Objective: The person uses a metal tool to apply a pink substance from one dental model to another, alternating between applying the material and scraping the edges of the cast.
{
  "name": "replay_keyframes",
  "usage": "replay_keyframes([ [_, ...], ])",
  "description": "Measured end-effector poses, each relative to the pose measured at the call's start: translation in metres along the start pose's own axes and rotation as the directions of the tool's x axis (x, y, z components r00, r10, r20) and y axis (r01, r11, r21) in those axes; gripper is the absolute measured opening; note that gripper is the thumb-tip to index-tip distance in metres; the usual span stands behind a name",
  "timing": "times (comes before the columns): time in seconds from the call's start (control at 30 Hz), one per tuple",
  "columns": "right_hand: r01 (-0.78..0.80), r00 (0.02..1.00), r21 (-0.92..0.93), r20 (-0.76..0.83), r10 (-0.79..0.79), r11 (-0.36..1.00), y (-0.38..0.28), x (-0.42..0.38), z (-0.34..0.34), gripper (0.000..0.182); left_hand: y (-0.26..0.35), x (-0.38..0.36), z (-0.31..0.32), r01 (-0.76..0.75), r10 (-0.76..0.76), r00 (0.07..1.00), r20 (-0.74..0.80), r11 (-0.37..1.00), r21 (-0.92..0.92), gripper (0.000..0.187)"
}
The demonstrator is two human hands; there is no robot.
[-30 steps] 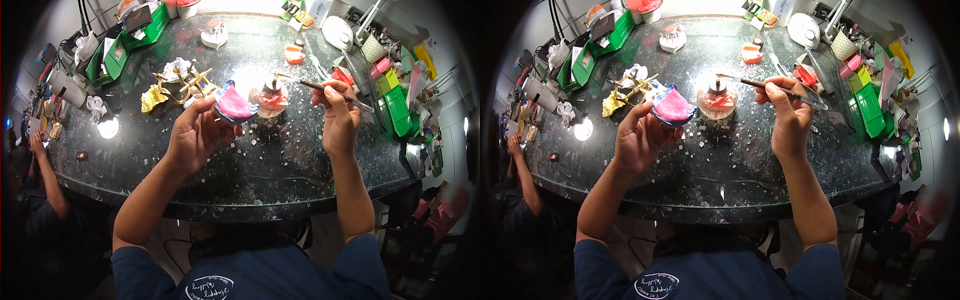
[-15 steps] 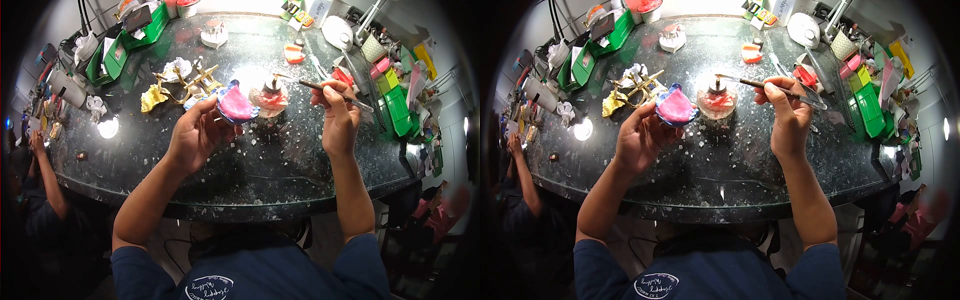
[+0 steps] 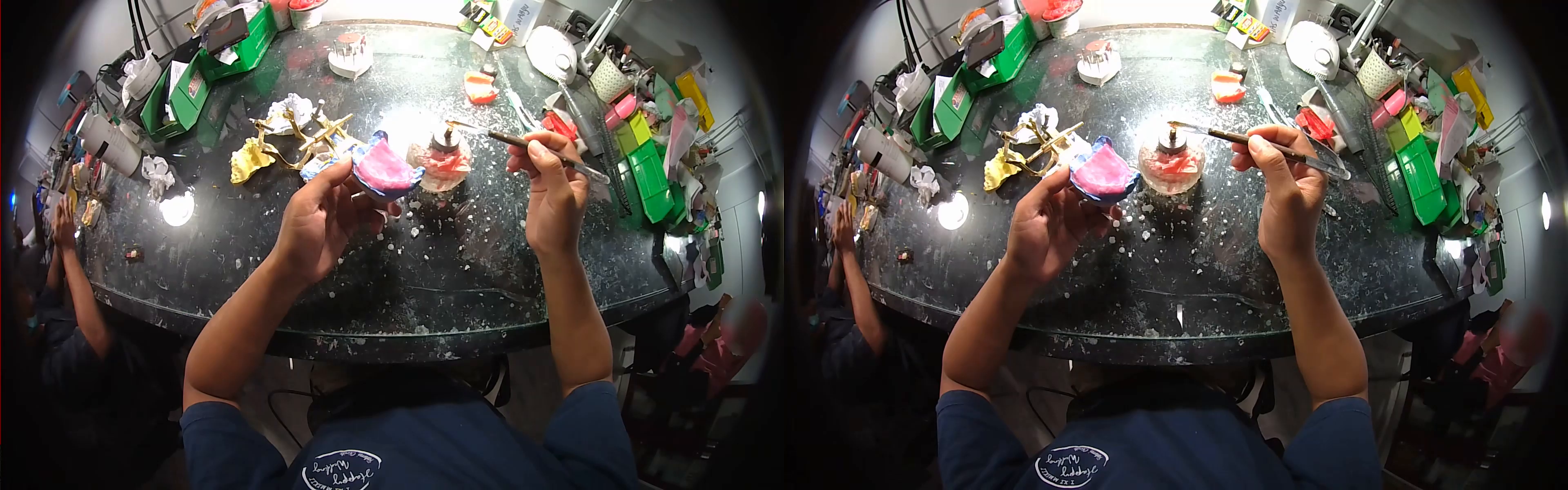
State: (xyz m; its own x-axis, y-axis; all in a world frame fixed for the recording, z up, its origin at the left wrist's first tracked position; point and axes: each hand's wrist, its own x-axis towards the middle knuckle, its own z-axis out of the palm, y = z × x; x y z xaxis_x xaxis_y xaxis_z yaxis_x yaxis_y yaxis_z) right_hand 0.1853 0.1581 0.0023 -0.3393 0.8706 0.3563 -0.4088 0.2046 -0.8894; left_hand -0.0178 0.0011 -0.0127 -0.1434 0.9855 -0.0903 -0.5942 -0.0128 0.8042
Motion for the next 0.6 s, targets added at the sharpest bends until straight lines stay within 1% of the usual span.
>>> replay_keyframes([
  [0.1,0.002,1.000,-0.004,0.004,-0.002,1.000,-0.0004,0.0003,0.0000,0.013,-0.0008,0.0010,0.0027,-0.014,0.015,0.999,-0.030,0.999,0.030,0.046],
  [0.2,0.003,1.000,-0.008,0.004,-0.003,1.000,-0.0010,0.0001,0.0001,0.013,-0.0014,0.0013,0.0013,-0.002,0.002,1.000,-0.004,1.000,-0.018,0.047],
  [0.4,0.002,1.000,-0.010,-0.001,-0.002,1.000,-0.0019,-0.0005,0.0012,0.012,-0.0030,0.0011,-0.0015,-0.021,0.023,0.999,0.033,0.998,-0.060,0.045],
  [0.5,0.003,1.000,-0.015,0.000,-0.003,1.000,-0.0016,-0.0007,0.0010,0.012,-0.0018,0.0004,-0.0004,-0.023,0.025,0.998,0.058,0.999,-0.024,0.043],
  [0.6,-0.004,1.000,-0.003,0.002,0.004,1.000,-0.0012,-0.0007,0.0006,0.013,-0.0024,-0.0001,-0.0007,-0.026,0.027,0.999,0.044,0.999,-0.025,0.043],
])
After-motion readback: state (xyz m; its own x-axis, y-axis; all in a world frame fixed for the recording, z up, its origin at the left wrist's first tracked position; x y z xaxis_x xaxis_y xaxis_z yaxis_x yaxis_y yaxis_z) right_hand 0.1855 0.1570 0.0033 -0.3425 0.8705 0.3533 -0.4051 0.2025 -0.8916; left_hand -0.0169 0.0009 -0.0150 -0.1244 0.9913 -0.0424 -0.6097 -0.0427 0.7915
